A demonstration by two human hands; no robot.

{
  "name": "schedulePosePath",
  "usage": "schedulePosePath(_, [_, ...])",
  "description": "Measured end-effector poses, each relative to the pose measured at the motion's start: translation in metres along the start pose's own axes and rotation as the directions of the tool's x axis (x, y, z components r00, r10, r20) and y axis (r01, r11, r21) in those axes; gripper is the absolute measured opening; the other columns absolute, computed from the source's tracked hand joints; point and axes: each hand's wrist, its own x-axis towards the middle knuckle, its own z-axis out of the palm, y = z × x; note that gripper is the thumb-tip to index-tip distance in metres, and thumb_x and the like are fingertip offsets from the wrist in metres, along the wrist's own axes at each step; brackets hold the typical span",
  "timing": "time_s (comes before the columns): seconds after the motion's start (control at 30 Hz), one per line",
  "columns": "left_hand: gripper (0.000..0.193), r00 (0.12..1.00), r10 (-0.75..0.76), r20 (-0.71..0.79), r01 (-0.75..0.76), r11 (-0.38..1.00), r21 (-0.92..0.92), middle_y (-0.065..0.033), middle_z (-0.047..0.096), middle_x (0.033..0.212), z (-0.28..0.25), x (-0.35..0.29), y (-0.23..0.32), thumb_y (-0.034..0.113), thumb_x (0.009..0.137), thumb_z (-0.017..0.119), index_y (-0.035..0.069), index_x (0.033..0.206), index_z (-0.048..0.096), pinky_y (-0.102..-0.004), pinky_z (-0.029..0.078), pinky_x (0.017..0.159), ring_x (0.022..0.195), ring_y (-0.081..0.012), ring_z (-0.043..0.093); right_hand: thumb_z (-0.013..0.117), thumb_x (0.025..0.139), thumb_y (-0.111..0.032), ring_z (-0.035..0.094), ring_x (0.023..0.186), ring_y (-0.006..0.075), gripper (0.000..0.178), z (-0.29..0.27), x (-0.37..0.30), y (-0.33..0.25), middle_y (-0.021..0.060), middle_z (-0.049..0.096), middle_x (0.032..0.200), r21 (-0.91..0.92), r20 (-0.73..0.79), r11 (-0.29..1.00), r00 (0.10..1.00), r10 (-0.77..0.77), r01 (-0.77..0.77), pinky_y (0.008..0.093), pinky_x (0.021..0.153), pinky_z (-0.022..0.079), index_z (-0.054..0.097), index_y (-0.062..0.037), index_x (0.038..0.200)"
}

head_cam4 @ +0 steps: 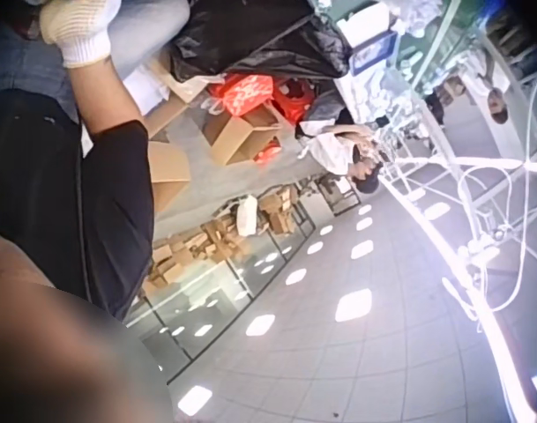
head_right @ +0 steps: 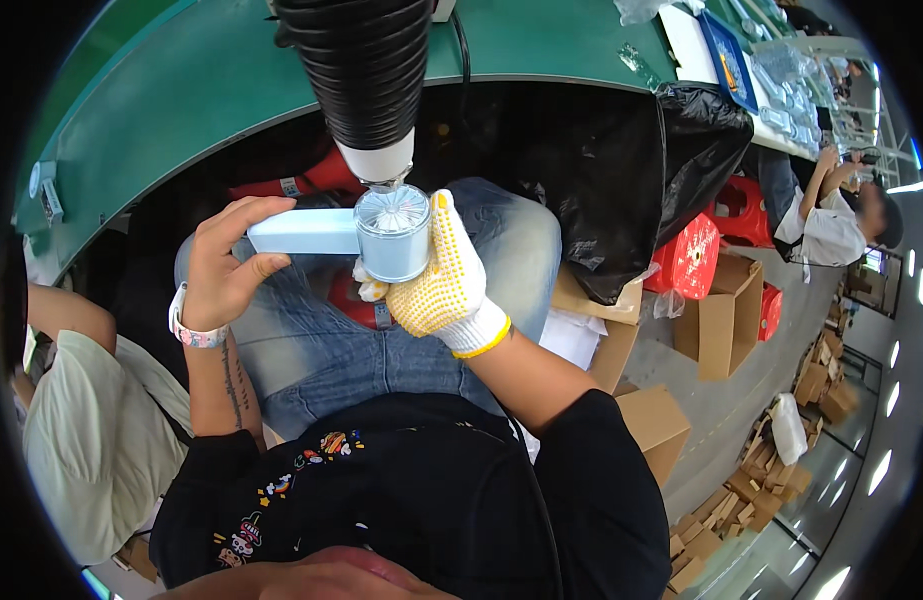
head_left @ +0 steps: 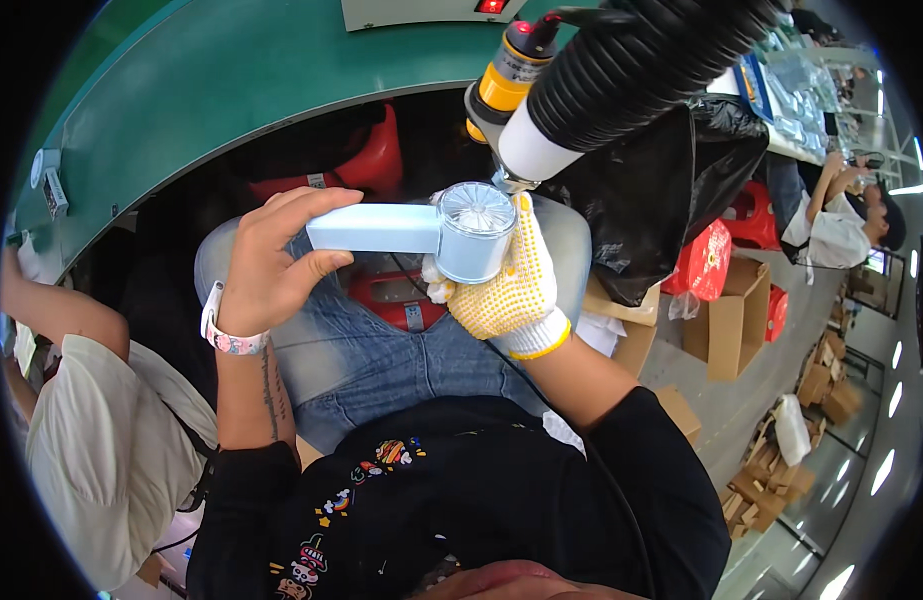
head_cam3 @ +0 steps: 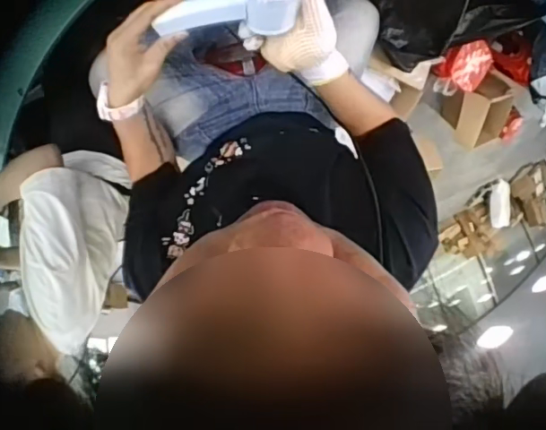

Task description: Assembling handheld electronic devices on a production line.

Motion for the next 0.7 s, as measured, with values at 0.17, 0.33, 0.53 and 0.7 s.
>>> schedulePosePath(0.17, [0.056, 1.000, -0.023, -0.012, 0.023, 1.000, -0.012, -0.0154, 0.074, 0.110, 0.001, -0.002, 0.003, 0.035, 0.082, 0.085, 0.001, 0.125, 0.071, -0.0375, 0.053, 0.090, 0.100, -0.0297, 0.070, 0.038, 0.105, -0.070, 0.067, 0.085, 0.0390, 0.073, 0.003, 0.001, 0.001, 0.0184, 0.070, 0.110, 0.027, -0.029, 1.000, 1.000, 0.011, -0.010, 0.0464, 0.068, 0.049, 0.060, -0.0075, 0.136])
schedulePosePath(0.33, [0.051, 1.000, -0.016, -0.013, 0.016, 1.000, -0.024, -0.0152, 0.075, 0.114, -0.001, 0.002, 0.001, 0.027, 0.082, 0.084, 0.003, 0.126, 0.071, -0.0395, 0.054, 0.093, 0.104, -0.0325, 0.071, 0.037, 0.105, -0.070, 0.067, 0.086, 0.0378, 0.074, 0.007, 0.003, -0.003, 0.0180, 0.070, 0.109, 0.020, -0.031, 1.000, 0.999, 0.024, -0.023, 0.0476, 0.070, 0.051, 0.060, -0.0067, 0.135])
schedulePosePath(0.53, [0.057, 0.995, -0.069, -0.068, 0.060, 0.991, -0.119, -0.0140, 0.073, 0.111, 0.015, -0.002, -0.017, 0.034, 0.083, 0.085, 0.001, 0.127, 0.070, -0.0362, 0.053, 0.091, 0.101, -0.0268, 0.070, 0.042, 0.107, -0.063, 0.071, 0.084, 0.0345, 0.065, 0.015, 0.006, -0.006, 0.0170, 0.071, 0.111, -0.198, -0.092, 0.974, 0.987, -0.132, 0.112, 0.0448, 0.064, 0.058, 0.059, -0.0061, 0.133])
schedulePosePath(0.7, [0.054, 0.987, -0.115, -0.116, 0.090, 0.976, -0.201, -0.0131, 0.073, 0.114, 0.034, -0.007, -0.026, 0.028, 0.084, 0.085, 0.002, 0.128, 0.069, -0.0356, 0.052, 0.094, 0.104, -0.0260, 0.069, 0.036, 0.103, -0.069, 0.063, 0.089, 0.0386, 0.080, 0.005, 0.006, -0.012, 0.0236, 0.067, 0.114, -0.339, -0.193, 0.928, 0.954, -0.229, 0.154, 0.0463, 0.073, 0.051, 0.056, -0.0001, 0.140])
